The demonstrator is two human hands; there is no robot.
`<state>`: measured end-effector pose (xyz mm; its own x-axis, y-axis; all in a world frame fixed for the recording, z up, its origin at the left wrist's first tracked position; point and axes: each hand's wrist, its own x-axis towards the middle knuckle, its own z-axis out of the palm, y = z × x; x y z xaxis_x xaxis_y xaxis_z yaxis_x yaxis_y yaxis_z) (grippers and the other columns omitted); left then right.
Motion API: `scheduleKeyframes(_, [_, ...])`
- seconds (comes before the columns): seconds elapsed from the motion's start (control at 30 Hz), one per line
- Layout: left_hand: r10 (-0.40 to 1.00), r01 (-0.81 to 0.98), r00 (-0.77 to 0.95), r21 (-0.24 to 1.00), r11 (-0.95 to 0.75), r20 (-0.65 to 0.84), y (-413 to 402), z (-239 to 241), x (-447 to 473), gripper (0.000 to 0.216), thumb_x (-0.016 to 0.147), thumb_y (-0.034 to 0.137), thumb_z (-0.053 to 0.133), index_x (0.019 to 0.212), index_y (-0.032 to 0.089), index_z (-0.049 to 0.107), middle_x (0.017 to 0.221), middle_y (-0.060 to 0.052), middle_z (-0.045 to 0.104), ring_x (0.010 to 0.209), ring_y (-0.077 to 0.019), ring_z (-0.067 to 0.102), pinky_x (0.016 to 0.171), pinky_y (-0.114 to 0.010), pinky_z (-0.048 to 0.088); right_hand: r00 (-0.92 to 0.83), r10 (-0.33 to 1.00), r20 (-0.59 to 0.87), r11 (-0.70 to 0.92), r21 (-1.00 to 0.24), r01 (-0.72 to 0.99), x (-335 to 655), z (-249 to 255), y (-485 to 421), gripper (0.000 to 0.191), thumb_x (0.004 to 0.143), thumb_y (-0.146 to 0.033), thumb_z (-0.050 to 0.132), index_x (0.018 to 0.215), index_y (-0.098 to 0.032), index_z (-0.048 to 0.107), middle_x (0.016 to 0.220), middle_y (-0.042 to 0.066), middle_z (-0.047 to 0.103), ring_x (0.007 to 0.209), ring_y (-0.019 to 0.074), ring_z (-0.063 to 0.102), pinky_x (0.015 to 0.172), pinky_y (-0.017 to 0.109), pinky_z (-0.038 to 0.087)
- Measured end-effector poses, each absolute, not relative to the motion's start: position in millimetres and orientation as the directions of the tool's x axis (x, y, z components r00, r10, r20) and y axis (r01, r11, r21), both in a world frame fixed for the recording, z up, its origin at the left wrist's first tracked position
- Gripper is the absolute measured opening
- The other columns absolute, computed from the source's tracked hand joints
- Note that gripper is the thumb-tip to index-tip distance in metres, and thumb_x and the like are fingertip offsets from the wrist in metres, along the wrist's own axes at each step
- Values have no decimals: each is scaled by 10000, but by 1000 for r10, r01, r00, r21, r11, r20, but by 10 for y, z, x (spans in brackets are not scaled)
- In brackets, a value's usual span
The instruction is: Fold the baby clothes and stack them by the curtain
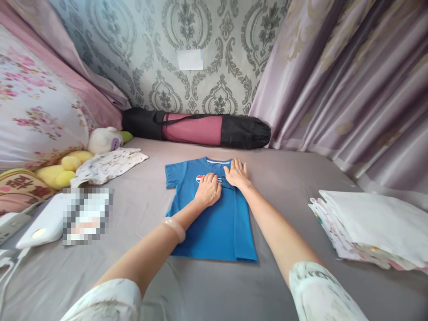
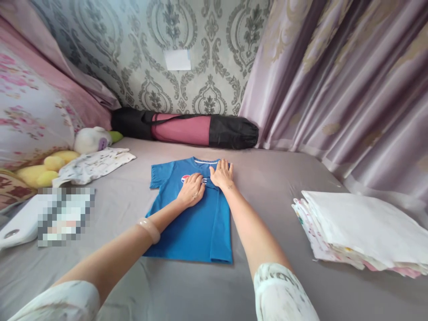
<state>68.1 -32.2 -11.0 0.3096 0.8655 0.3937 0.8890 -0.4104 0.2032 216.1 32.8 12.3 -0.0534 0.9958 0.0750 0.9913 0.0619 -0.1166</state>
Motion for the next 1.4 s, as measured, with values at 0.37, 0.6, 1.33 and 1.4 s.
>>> scheduleKeyframes(0.37, [902, 898, 303, 226, -378, 307, -359, -12, 678, 293, 901, 199, 375, 1157, 126, 496, 1286, -160, 524, 1237, -263, 451, 1043, -405, 332, -50, 997, 62, 59, -169, 984, 2152, -51, 426, 676, 975, -442, 183, 1468, 13, 265, 1547, 168, 234, 1433, 267, 149, 1152, 400, 98])
scheduleKeyframes(0.6, [913, 892, 291, 265, -367, 286, -352, -9, 663, 336, 873, 168, 384, 1189, 109, 483, 1300, -169, 514, 1246, -261, 444, 1049, -404, 329, -87, 993, 79, 101, -205, 974, 2111, 110, 279, 645, 983, -430, 126, 1487, -44, 243, 1568, 150, 170, 1446, 255, 102, 1151, 458, 66])
scheduleKeyframes(1.33, [904, 889, 292, 261, -377, 311, -322, -63, 651, 325, 860, 164, 383, 1163, 107, 485, 1267, -173, 522, 1197, -267, 469, 1022, -401, 351, -36, 998, 42, 43, -169, 985, 2181, 22, 438, 660, 982, -420, 173, 1469, 19, 253, 1549, 177, 222, 1434, 262, 152, 1152, 395, 103])
scheduleKeyframes(1.4, [906, 888, 297, 262, -379, 303, -324, -57, 652, 330, 859, 160, 382, 1168, 105, 484, 1277, -174, 515, 1211, -266, 458, 1032, -399, 341, -38, 998, 44, 45, -174, 984, 2182, -14, 459, 662, 980, -421, 191, 1467, 22, 260, 1546, 177, 232, 1431, 269, 161, 1153, 387, 107])
